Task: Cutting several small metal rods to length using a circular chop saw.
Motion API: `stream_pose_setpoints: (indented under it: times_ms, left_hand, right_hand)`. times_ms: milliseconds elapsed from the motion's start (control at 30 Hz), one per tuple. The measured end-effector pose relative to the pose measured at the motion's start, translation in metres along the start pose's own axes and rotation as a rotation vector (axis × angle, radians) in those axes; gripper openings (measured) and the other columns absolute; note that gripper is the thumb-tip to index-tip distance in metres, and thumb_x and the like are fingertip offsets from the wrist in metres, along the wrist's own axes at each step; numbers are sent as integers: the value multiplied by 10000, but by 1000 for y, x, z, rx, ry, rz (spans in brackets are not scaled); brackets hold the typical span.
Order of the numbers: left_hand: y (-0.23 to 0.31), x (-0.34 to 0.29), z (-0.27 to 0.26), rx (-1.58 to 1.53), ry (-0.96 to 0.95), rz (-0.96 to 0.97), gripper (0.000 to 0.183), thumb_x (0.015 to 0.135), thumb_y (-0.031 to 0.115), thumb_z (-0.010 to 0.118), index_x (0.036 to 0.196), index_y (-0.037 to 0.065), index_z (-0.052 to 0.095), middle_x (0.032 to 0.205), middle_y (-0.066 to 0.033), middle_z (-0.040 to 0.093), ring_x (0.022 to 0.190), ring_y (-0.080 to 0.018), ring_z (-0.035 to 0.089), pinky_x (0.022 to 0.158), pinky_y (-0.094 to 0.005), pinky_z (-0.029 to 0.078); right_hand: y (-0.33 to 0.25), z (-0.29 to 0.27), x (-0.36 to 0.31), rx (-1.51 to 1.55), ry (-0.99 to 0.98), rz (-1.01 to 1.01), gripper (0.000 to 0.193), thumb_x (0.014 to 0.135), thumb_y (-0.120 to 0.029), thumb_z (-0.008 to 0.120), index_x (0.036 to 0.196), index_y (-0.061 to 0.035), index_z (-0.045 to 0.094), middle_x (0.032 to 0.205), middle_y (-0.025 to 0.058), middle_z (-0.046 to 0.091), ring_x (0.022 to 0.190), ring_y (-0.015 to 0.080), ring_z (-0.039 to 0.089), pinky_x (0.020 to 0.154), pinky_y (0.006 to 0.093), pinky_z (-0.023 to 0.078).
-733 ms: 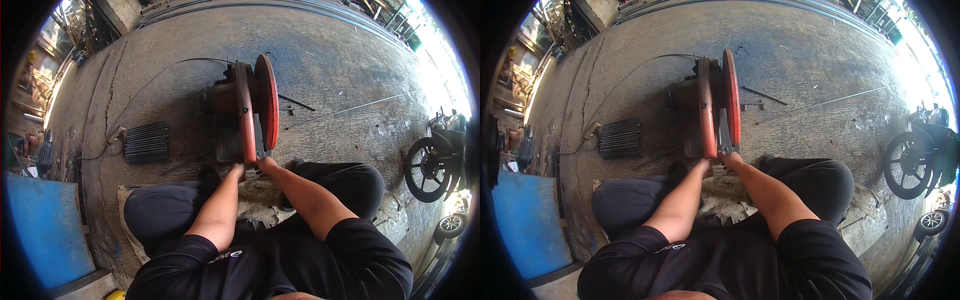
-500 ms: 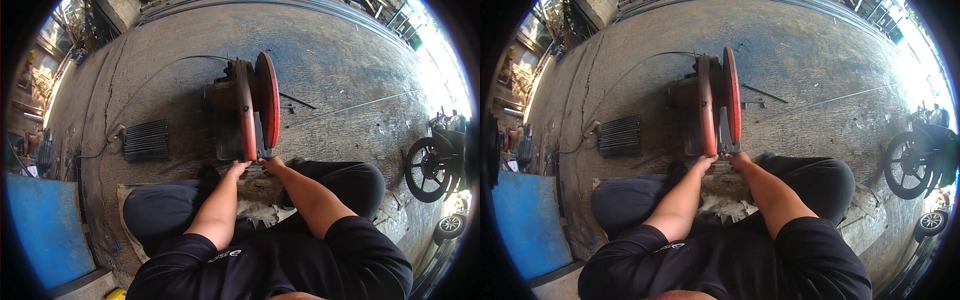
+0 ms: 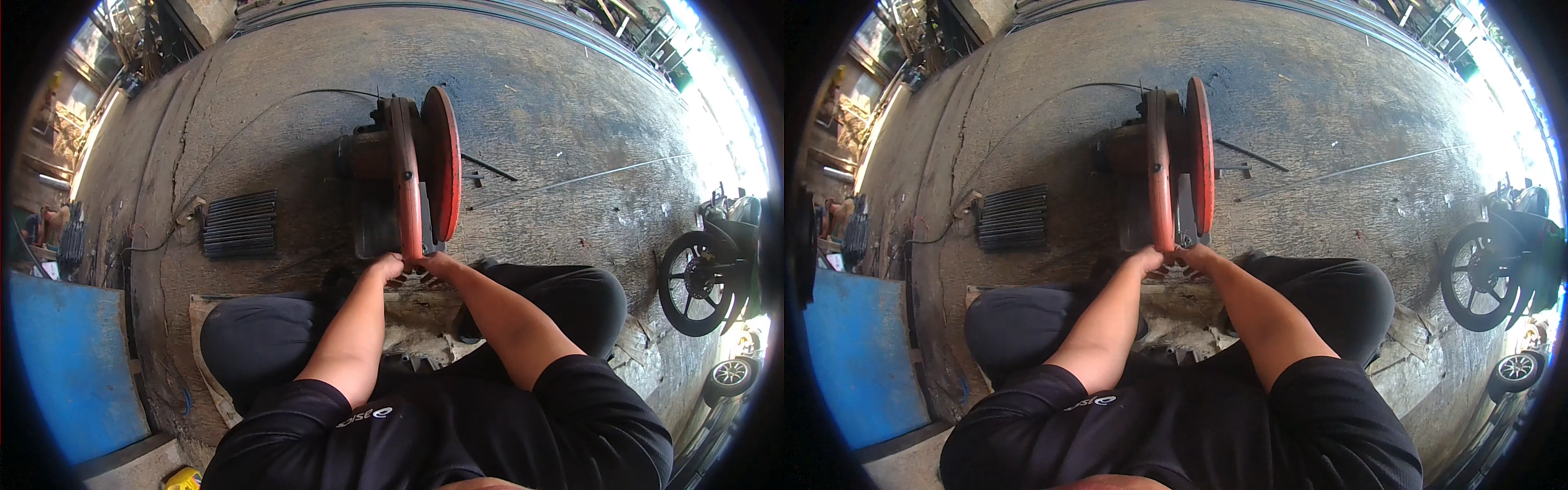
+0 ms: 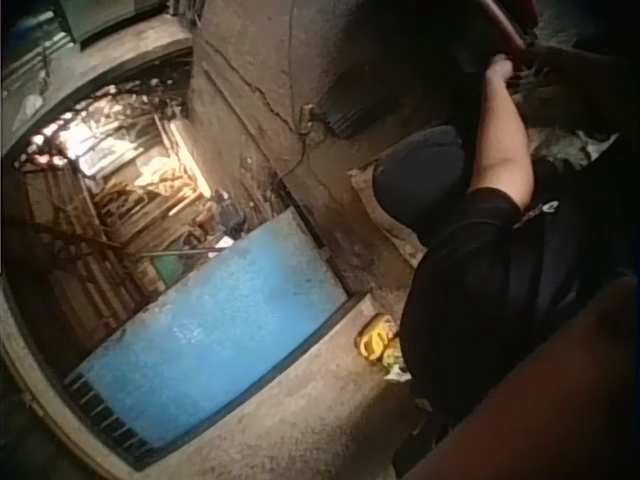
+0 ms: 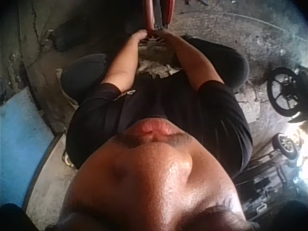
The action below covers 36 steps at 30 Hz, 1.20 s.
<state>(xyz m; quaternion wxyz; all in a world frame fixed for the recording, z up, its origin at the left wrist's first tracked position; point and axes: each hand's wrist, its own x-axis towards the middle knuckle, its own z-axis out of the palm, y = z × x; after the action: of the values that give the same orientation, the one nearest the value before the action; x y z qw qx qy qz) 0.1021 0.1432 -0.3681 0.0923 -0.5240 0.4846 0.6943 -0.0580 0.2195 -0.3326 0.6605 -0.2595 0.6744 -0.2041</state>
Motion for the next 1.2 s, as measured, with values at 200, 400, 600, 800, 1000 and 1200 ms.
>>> stream_pose_setpoints:
  times_ms: [200,400,600,800,1000,1200]
  left_hand:
    - [-39,15,10,-90,167,-164,438,840,461,674,1036,74,611,899,-40,599,696,-187,611,572,-382,535]
    - [-53,23,15,-405,5,-148,474,875,542,617,1071,113,563,894,-17,583,797,-180,590,735,-410,533]
    - [-53,16,29,-1703,-173,-133,1051,848,792,301,1401,-99,231,1301,-210,414,1141,-307,477,993,-410,427]
    - [-46,20,30,-1632,-92,-150,834,946,632,264,1414,-59,248,1331,-199,417,1189,-316,462,1065,-432,355]
    - [-83,87,36,-1491,-207,10,633,969,482,279,1379,6,355,1345,-169,478,1245,-290,467,1080,-473,329]
    - [-91,103,37,-1433,-150,-167,550,842,539,558,1140,79,611,1131,-96,635,1104,-288,586,944,-468,454]
  right_hand:
    - [-11,14,-7,-255,23,-175,572,790,-534,688,1078,-41,667,895,75,675,721,185,666,595,324,562]
    - [-7,0,13,-606,11,-197,527,789,-527,672,1007,-49,713,790,113,707,671,185,689,646,336,565]
    - [-8,2,15,-666,174,-117,530,803,-541,611,977,-51,716,765,158,696,671,230,699,664,359,558]
    - [-26,13,6,-861,31,-294,540,812,-531,571,1069,-68,680,995,192,692,920,341,677,798,407,534]
    - [-2,37,16,-664,279,-92,528,802,-452,628,1113,-27,662,1154,201,646,1118,340,603,931,418,487]
    - [-26,32,-13,-590,361,102,416,835,-301,551,1106,-8,671,1147,173,662,1100,310,630,931,414,498]
